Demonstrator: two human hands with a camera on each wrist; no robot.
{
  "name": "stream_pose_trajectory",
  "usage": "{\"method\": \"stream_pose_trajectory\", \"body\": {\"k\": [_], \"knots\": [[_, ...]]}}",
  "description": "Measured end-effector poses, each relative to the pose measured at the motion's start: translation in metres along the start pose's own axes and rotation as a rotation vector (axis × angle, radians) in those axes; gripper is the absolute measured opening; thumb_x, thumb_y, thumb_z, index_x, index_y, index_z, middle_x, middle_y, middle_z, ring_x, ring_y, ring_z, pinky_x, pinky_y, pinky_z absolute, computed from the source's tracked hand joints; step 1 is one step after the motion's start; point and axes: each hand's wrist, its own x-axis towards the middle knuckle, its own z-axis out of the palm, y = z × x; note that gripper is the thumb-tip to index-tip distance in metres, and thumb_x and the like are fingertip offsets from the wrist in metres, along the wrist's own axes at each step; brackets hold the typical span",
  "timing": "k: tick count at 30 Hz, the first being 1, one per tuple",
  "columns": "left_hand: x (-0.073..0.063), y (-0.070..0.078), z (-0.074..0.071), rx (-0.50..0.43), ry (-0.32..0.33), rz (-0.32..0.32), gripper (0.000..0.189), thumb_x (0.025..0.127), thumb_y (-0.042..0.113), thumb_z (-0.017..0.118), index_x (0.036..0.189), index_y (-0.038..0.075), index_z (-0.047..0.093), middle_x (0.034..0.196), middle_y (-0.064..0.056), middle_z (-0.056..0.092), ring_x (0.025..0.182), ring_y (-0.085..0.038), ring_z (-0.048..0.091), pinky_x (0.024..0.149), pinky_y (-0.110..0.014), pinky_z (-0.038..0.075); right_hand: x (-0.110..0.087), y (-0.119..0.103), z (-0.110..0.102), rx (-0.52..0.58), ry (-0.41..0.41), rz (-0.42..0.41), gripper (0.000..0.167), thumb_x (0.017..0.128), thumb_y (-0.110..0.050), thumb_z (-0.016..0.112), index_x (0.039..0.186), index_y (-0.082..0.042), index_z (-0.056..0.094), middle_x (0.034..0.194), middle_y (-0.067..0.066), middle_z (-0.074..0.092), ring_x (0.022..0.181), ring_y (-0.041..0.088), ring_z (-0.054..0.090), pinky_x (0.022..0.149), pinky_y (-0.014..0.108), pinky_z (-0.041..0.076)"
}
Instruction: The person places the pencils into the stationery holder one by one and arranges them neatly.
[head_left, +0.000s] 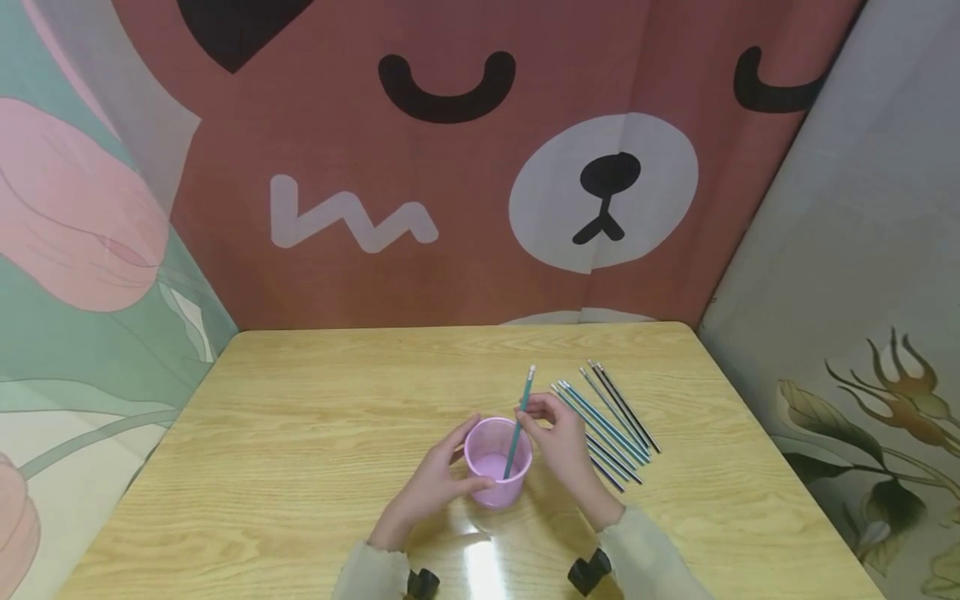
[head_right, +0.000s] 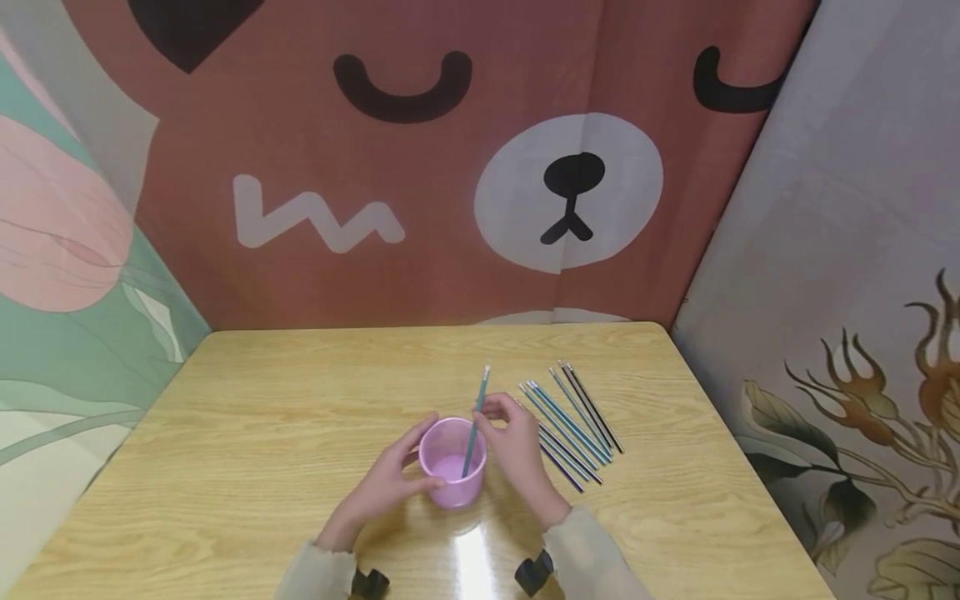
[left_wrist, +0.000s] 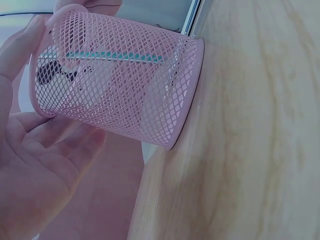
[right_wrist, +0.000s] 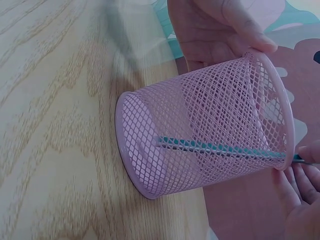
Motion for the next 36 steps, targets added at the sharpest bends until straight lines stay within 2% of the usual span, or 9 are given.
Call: {"method": "stream_pose_trajectory", "body": {"k": [13,20,29,32,36], "knots": [[0.000,-0.001,0.000,0.008,-0.006,-0.011,0.091,0.079,0.021,0.079,0.150,-0.001,0.027,0.155,-0.023,0.031,0.141,-0.039,0.036,0.115,-0.052,0.035,-0.001,0.001,0.000,-0.058,-0.012,0.036,0.019,0.081,-0.004,0.075,0.099,-0.004,0.069,0.095,0.012,0.074,0.088,0.022,0.071,0.075,0.016,0.059],[0.000,-0.001,0.000,0.005,-0.008,-0.010,0.090,0.079,0.021,0.078,0.150,0.000,0.028,0.155,-0.022,0.031,0.141,-0.039,0.035,0.115,-0.053,0.035,-0.001,0.003,0.000,-0.072,-0.019,0.051,0.019,0.081,-0.005,0.075,0.099,-0.004,0.069,0.094,0.012,0.073,0.089,0.024,0.071,0.076,0.021,0.061],[0.001,-0.001,0.000,0.008,-0.003,-0.023,0.092,0.079,0.025,0.079,0.151,0.002,0.027,0.156,-0.019,0.032,0.141,-0.038,0.036,0.115,-0.052,0.036,0.007,0.005,-0.019,-0.039,-0.038,0.070,0.022,0.087,-0.007,0.070,0.107,0.002,0.068,0.097,0.018,0.072,0.091,0.032,0.071,0.072,0.019,0.061],[0.001,-0.001,0.000,0.002,-0.006,-0.027,0.093,0.078,0.025,0.079,0.151,0.002,0.027,0.156,-0.019,0.031,0.141,-0.038,0.036,0.115,-0.052,0.036,0.013,0.008,-0.030,-0.166,-0.041,0.057,0.022,0.087,-0.010,0.071,0.106,0.000,0.069,0.096,0.017,0.073,0.090,0.031,0.071,0.073,0.025,0.062],[0.001,-0.001,0.000,-0.009,-0.006,-0.031,0.094,0.077,0.024,0.080,0.151,0.002,0.027,0.157,-0.018,0.031,0.141,-0.038,0.036,0.115,-0.052,0.036,0.018,0.014,-0.043,-0.413,-0.077,0.024,0.021,0.086,-0.010,0.071,0.104,0.000,0.070,0.095,0.016,0.074,0.087,0.029,0.071,0.076,0.037,0.062]]}}
